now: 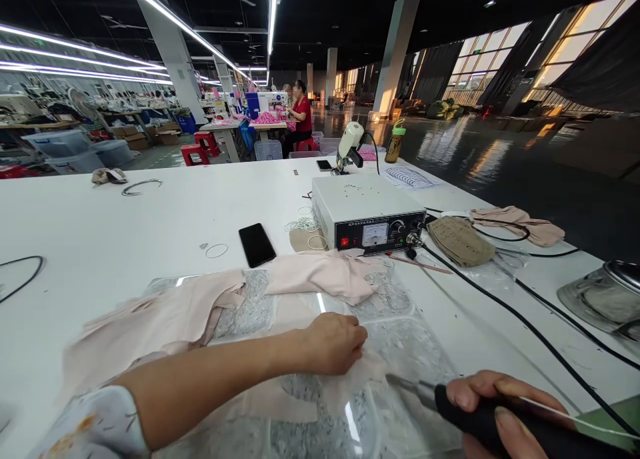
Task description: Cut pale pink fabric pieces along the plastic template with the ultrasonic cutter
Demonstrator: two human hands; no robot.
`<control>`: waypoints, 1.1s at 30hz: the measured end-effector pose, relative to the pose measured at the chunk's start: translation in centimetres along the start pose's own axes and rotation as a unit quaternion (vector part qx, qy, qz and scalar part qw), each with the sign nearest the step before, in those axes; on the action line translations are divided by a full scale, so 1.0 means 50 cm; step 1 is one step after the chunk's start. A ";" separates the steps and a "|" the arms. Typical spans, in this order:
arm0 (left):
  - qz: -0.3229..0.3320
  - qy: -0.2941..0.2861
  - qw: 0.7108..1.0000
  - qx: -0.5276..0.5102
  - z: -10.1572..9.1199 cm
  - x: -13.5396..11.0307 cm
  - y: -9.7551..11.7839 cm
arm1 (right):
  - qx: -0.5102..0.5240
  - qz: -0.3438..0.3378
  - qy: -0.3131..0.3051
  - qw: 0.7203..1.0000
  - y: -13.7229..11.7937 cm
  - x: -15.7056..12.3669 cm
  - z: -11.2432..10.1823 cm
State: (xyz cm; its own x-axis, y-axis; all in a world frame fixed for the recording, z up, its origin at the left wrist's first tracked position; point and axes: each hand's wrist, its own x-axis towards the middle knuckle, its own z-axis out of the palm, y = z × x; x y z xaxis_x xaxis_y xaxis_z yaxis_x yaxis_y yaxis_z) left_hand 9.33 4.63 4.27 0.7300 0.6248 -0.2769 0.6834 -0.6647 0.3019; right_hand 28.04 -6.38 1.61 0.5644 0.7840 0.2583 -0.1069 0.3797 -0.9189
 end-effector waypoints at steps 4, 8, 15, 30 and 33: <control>-0.098 0.030 0.994 -0.022 0.004 0.008 0.000 | -0.028 -0.073 0.133 0.988 -0.006 0.022 0.015; -0.089 0.018 0.995 -0.046 0.002 -0.020 -0.007 | 0.036 -0.024 0.103 0.994 -0.004 0.012 -0.024; 0.080 0.016 0.996 -0.018 -0.005 -0.056 -0.006 | 0.125 0.053 0.192 0.972 -0.028 -0.024 -0.048; 0.239 0.081 0.967 0.022 0.023 0.001 -0.023 | 0.174 0.045 0.199 0.963 -0.027 -0.024 -0.037; 0.270 0.021 0.961 -0.061 0.017 0.014 -0.020 | 0.173 0.042 0.191 0.965 -0.019 -0.033 -0.035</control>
State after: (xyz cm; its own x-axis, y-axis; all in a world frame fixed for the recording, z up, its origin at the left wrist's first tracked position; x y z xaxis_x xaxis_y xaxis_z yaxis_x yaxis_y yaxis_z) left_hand 9.17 5.38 3.00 0.9755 0.2195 -0.0136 0.1972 -0.8456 0.4960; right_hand 28.64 -8.87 1.53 0.7950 0.6066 -0.0029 -0.3959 0.5151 -0.7602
